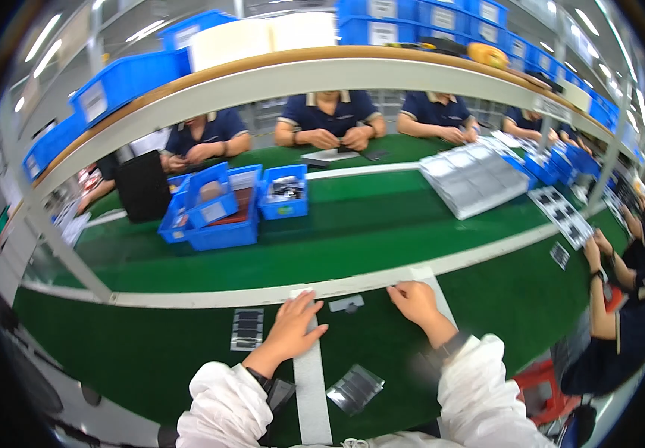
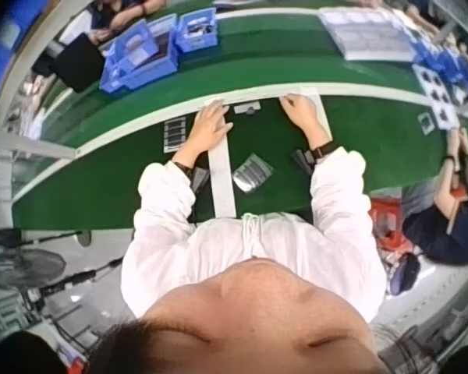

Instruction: Assembling small electronic components on a factory assembly line.

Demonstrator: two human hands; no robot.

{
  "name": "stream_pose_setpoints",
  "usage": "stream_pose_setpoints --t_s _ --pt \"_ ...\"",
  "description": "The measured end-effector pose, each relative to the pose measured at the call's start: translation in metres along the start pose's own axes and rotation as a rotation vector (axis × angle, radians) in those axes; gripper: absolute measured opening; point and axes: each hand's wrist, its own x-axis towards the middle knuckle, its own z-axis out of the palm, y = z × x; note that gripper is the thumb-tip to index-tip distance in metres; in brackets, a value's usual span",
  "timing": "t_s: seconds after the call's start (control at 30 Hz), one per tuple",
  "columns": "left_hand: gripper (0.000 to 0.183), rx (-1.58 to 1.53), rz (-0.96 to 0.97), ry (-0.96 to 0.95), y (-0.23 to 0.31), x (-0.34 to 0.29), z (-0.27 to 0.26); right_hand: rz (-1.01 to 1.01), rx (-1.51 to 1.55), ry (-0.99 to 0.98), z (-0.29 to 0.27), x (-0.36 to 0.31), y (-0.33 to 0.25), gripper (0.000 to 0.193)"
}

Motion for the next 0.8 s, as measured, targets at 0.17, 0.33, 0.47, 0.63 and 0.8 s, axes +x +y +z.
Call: stream_pose_setpoints --t_s 0.17,0.33,0.47,0.63,0.8 --pt "0.049 -0.119 -0.036 0.13 -0.001 -0.01 -0.004 0.024 0.073 -0.05 -0.003 0.001 -0.006 0.029" --pt "0.013 -0.416 -0.239 0.332 -0.014 -0.006 0.008 0.002 0.08 -0.039 0.002 -0.001 -0.001 0.027" --pt "0.034 -0.527 -0.325 0.412 -0.02 -0.007 0.004 -0.031 0.087 0.022 -0.003 -0.003 -0.002 0.027" --pt "0.036 -0.689 -0.506 0.527 -0.016 0.003 0.008 0.117 0.482 0.167 -0.005 -0.003 -0.002 0.026" --pt "0.011 -0.376 -0.409 0.325 -0.004 -0.017 -0.022 -0.052 0.461 0.407 0.04 0.014 0.009 0.013"
